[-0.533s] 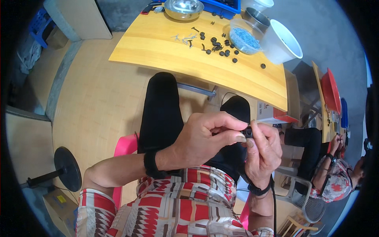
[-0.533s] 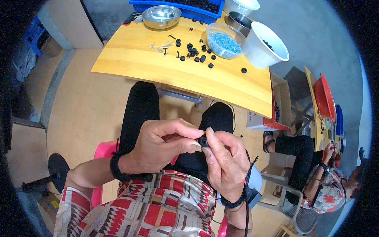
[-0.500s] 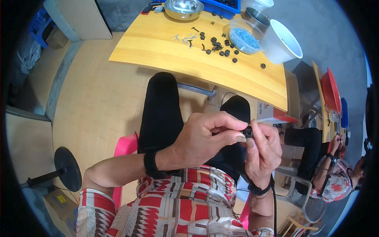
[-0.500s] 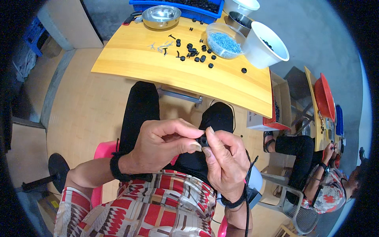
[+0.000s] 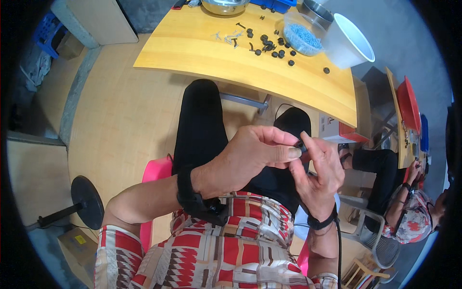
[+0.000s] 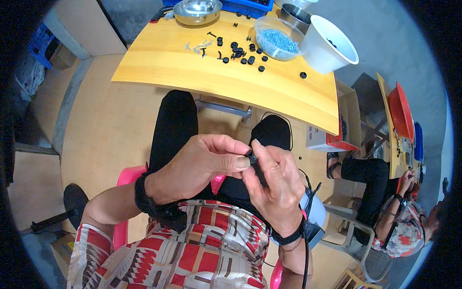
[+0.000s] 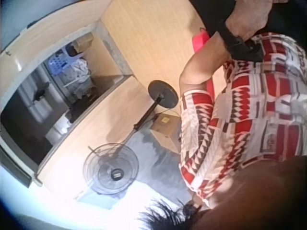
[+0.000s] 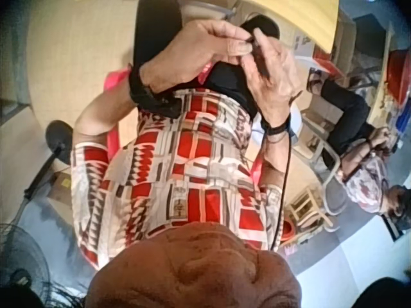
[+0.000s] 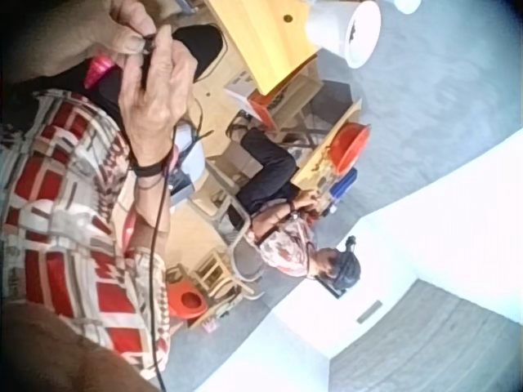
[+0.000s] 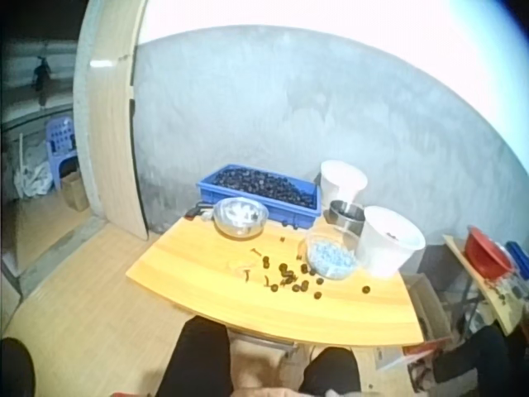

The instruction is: Assembling small black plastic components by hand at a workshop table.

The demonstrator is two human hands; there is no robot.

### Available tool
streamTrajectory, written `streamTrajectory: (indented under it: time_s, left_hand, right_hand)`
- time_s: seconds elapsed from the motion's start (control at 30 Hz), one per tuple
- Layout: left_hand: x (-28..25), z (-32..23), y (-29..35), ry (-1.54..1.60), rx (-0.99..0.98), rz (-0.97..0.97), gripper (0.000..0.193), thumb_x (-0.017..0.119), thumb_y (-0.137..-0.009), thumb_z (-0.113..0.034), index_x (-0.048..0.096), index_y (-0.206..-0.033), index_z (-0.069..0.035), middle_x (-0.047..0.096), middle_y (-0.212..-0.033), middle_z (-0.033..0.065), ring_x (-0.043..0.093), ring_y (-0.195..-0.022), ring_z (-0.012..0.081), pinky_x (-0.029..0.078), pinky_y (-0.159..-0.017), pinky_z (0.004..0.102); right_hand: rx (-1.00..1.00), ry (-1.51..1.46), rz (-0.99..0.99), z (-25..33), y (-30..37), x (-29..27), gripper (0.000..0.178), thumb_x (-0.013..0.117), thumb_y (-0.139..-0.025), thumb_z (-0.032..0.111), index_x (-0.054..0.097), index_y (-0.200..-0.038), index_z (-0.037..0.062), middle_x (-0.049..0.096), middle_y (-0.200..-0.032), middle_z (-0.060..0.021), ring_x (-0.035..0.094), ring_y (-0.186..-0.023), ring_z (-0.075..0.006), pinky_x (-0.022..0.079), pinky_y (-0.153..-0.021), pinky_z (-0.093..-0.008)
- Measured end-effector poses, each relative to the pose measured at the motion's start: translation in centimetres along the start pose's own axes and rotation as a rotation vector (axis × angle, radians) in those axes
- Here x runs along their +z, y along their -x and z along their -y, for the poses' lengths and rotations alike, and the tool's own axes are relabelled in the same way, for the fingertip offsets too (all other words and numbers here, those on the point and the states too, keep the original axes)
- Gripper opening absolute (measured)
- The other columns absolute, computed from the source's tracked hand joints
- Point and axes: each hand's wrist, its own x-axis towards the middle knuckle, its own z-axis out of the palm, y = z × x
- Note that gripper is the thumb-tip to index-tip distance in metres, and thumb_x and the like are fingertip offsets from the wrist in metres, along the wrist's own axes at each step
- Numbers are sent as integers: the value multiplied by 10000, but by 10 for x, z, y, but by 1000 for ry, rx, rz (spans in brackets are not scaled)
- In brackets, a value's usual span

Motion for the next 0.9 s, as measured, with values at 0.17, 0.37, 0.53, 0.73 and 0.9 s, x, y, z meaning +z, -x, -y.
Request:
streamTrajectory:
  time_s: [0.17, 0.37, 0.53, 0.73, 0.9]
  left_hand:
    - [-4, 4, -2, 96, -77, 32, 226, 602, -804, -88, 553, -987, 36, 605, -872, 95, 602, -787, 139, 504, -692, 231]
    - [-3, -4, -6, 105, -106, 86, 243, 596, -816, -144, 564, -988, 24, 603, -900, 82, 597, -811, 137, 508, -701, 247]
    - [-8, 0, -8, 69, -128, 81, 264, 585, -829, -201, 573, -984, 12, 603, -900, 69, 588, -831, 126, 505, -701, 249]
    - [-7, 0, -8, 18, -101, 85, 260, 576, -836, -209, 580, -970, 14, 602, -892, 66, 585, -799, 116, 503, -684, 245]
    - [-7, 0, -8, 35, -77, 38, 254, 581, -834, -201, 580, -962, 18, 605, -871, 69, 582, -769, 114, 500, -673, 240]
  right_hand:
    - [-57, 15, 4, -4, 0, 2, 428, 701, -608, -39, 597, -1019, 19, 575, -806, -124, 587, -687, -214, 475, -563, -272]
    - [101, -72, 13, -4, 1, -2, 361, 704, -652, -6, 597, -997, 8, 582, -805, -117, 579, -658, -183, 475, -566, -258]
    - [155, -101, 8, -3, 1, 1, 292, 702, -677, 30, 599, -948, -2, 584, -797, -111, 573, -635, -172, 469, -551, -251]
    - [116, -88, 2, -1, -1, -2, 247, 687, -706, 65, 596, -924, -7, 581, -779, -113, 566, -621, -167, 462, -534, -251]
    - [136, -62, -5, 6, -3, -6, 208, 672, -719, 64, 599, -902, -4, 578, -755, -109, 563, -608, -175, 456, -524, -256]
